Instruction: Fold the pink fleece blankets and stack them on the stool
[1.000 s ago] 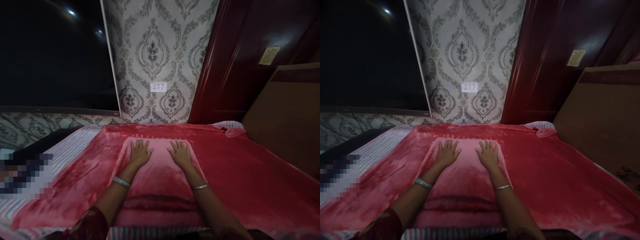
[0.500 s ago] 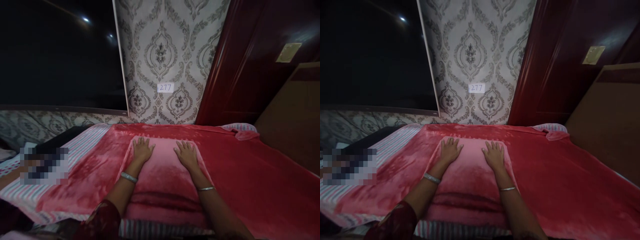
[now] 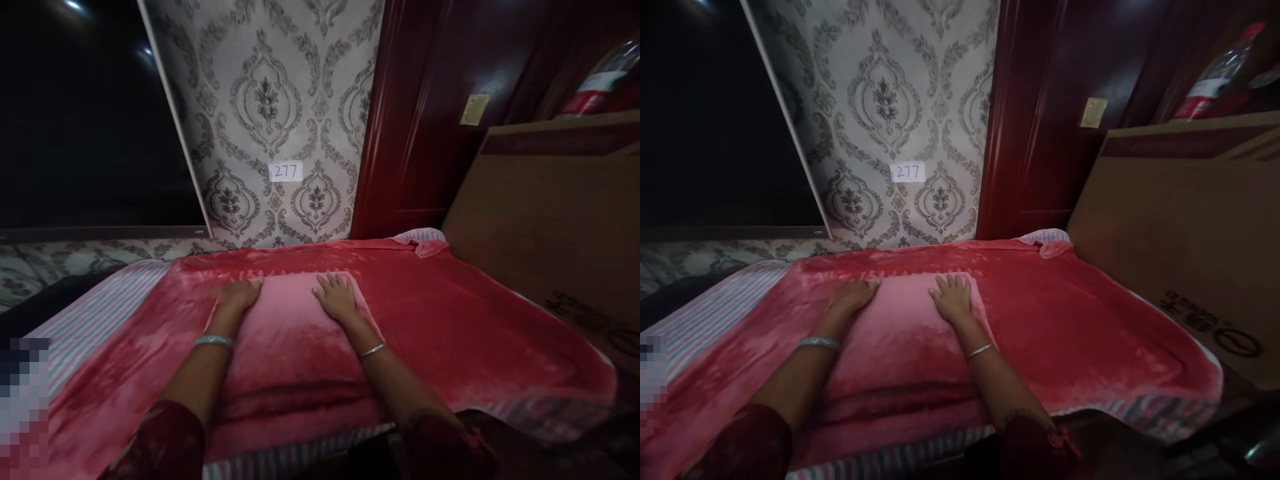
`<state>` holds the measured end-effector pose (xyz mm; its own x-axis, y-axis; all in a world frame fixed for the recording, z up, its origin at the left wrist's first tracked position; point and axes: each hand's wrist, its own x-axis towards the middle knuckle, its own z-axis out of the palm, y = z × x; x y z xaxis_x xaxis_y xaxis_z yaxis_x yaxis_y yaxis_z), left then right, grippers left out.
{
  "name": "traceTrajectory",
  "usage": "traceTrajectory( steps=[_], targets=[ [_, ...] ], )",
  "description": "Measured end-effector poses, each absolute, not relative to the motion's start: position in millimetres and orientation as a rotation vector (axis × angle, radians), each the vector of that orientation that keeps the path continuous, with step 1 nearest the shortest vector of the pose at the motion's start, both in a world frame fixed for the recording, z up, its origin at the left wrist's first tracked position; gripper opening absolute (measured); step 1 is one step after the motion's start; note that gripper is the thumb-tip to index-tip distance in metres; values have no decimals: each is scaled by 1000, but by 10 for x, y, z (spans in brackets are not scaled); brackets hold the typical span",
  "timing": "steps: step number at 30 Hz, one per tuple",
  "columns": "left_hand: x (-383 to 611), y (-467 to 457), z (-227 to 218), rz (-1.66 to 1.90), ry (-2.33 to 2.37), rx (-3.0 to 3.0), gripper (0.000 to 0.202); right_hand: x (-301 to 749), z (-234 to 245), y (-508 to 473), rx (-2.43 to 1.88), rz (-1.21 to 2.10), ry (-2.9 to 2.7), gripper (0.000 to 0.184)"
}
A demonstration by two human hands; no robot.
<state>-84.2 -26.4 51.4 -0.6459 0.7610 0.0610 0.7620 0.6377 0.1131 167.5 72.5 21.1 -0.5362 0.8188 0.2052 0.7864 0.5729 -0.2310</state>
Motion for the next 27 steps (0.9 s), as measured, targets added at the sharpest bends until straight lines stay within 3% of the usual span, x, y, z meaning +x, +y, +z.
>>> traceTrajectory(
  steps=[5,14,27],
  targets=[
    [-876,-197,550,-177,-2891,-1304,64,1672,448,957,-1450,216,-2550,51],
    [-916,-391,330,-319,-2828,-1265,60,1827,116,1126,-1445,377,-2419,52],
    [-747,-424,534,-287,-2876,-1292,55,1905,251,1059,-1461,429,-2465,55]
  ],
)
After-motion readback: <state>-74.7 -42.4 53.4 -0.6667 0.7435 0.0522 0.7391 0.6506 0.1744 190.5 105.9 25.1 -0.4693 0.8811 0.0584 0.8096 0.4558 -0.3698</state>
